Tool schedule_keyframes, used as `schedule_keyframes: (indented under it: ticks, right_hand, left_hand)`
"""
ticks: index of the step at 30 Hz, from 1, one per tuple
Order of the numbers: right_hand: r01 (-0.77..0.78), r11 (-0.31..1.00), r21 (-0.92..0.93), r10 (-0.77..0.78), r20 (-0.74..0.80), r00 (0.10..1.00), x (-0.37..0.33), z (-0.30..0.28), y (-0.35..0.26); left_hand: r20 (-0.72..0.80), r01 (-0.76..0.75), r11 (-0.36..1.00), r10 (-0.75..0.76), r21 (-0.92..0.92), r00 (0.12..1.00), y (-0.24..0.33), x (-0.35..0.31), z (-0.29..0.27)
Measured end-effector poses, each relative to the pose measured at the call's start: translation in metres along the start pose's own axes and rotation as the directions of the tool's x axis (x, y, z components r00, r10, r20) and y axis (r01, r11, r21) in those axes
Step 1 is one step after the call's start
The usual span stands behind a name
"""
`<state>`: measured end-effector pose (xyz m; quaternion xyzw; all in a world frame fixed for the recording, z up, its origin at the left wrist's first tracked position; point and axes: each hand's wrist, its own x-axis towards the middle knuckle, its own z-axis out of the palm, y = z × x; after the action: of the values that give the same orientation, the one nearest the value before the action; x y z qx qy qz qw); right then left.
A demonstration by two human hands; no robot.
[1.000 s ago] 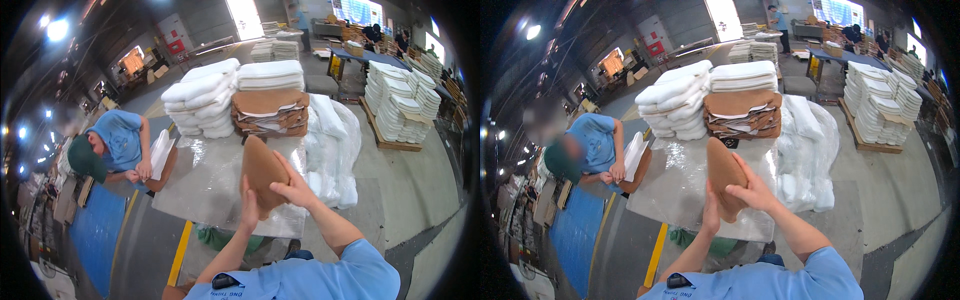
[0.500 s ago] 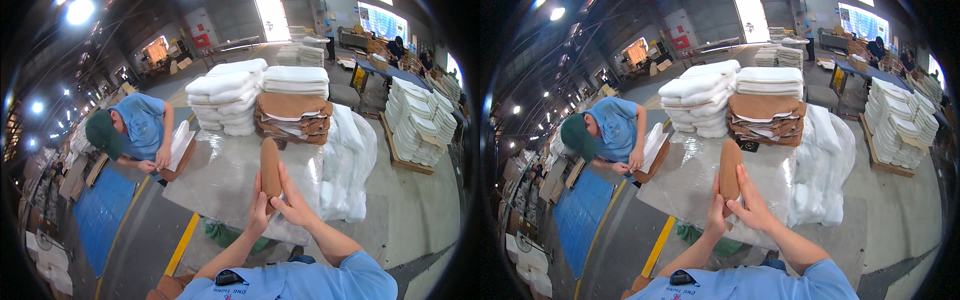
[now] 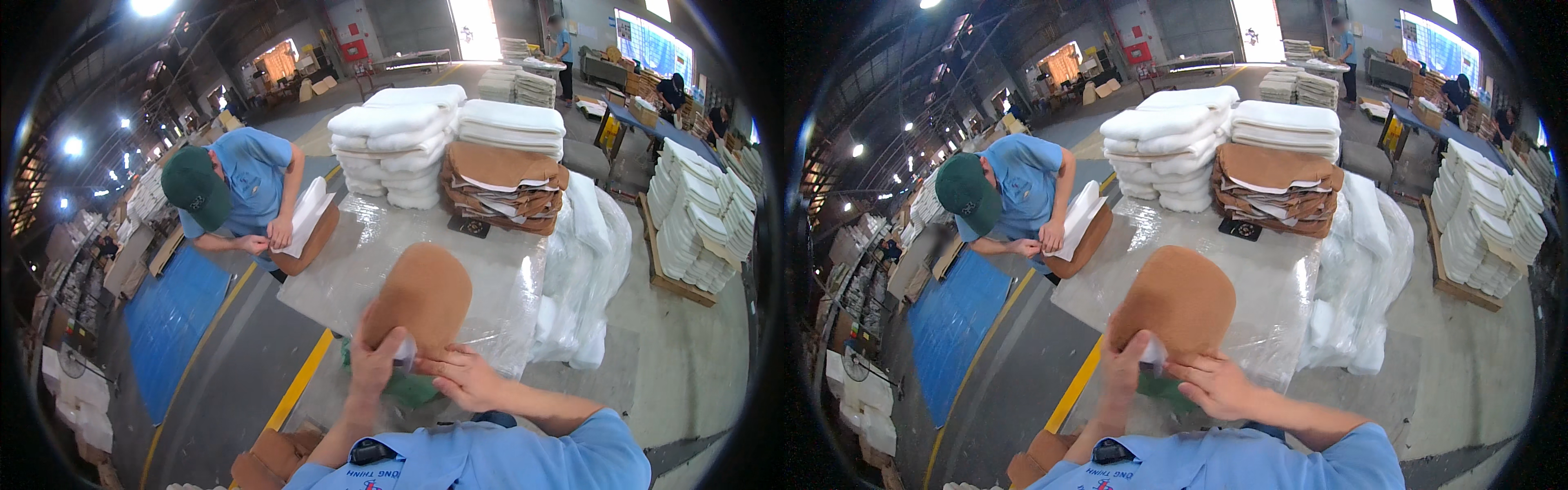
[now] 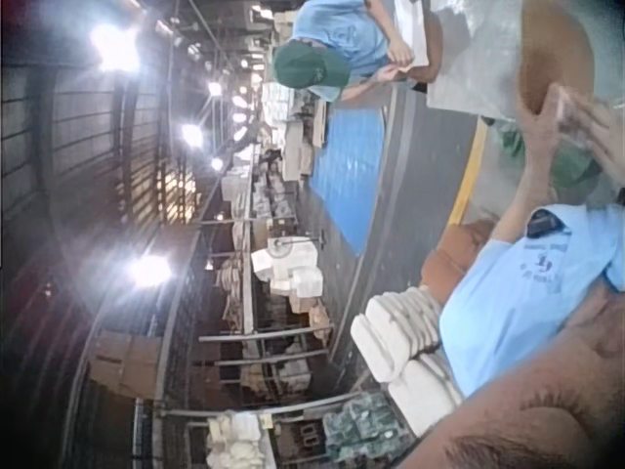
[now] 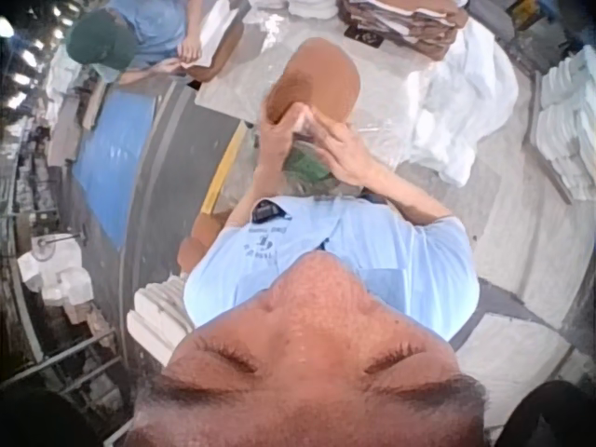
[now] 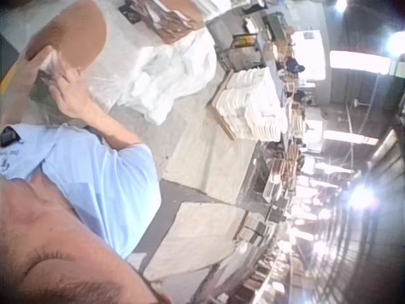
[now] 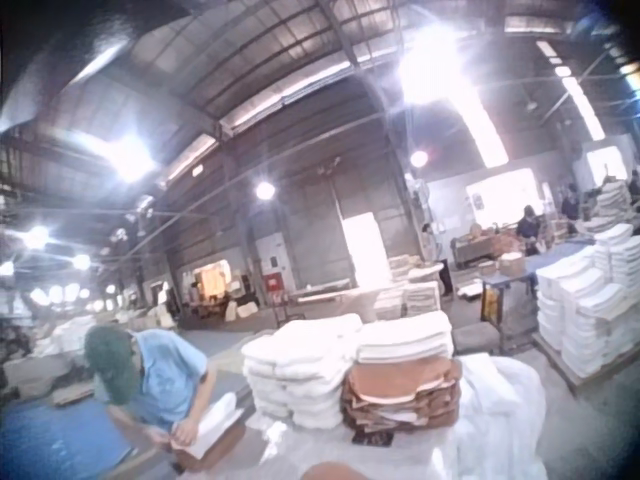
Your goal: The person inserts white foam inserts into brown fabric covers, folds the edges, and stacks the finished cushions. A coworker performs the same task nearby.
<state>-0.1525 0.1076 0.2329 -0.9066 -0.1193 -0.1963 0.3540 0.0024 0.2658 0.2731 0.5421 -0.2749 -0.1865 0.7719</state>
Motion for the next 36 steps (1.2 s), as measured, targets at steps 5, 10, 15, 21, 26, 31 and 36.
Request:
schedule_keyframes:
  ticks: [5, 10, 15, 21, 26, 31, 36]
  right_hand:
    - [-0.297, 0.935, 0.194, 0.338, -0.235, 0.911, 0.011, -0.019, 0.046]
    - [-0.171, 0.978, 0.121, 0.191, -0.182, 0.965, 0.066, -0.019, 0.081]
    - [-0.295, 0.92, 0.259, 0.268, 0.135, 0.954, 0.086, 0.001, 0.111]
    - [-0.133, 0.991, -0.009, 0.131, 0.25, 0.959, 0.078, 0.009, 0.114]
    - [0.079, 0.99, -0.117, -0.067, 0.104, 0.992, 0.063, 0.013, 0.094]
    - [0.134, 0.904, -0.406, -0.105, 0.095, 0.99, 0.048, -0.041, 0.091]
    - [0.09, 0.876, -0.474, -0.014, 0.161, 0.987, 0.014, -0.054, 0.133]
  left_hand:
    - [-0.025, 0.04, 0.999, -0.041, -0.022, 0.999, 0.001, -0.039, -0.104]
    - [0.026, 0.281, 0.953, -0.286, 0.108, 0.958, 0.003, -0.074, -0.143]
    - [-0.026, 0.31, 0.934, -0.311, 0.176, 0.95, 0.013, -0.092, -0.156]
    - [-0.19, 0.409, 0.848, -0.364, 0.338, 0.912, 0.016, -0.114, -0.191]
    - [-0.2, 0.379, 0.849, -0.326, 0.368, 0.924, -0.009, -0.116, -0.213]
    - [-0.005, 0.24, 0.858, -0.267, 0.454, 0.964, -0.038, -0.078, -0.168]
    - [0.131, 0.041, 0.684, -0.198, 0.728, 0.971, -0.092, -0.045, -0.099]
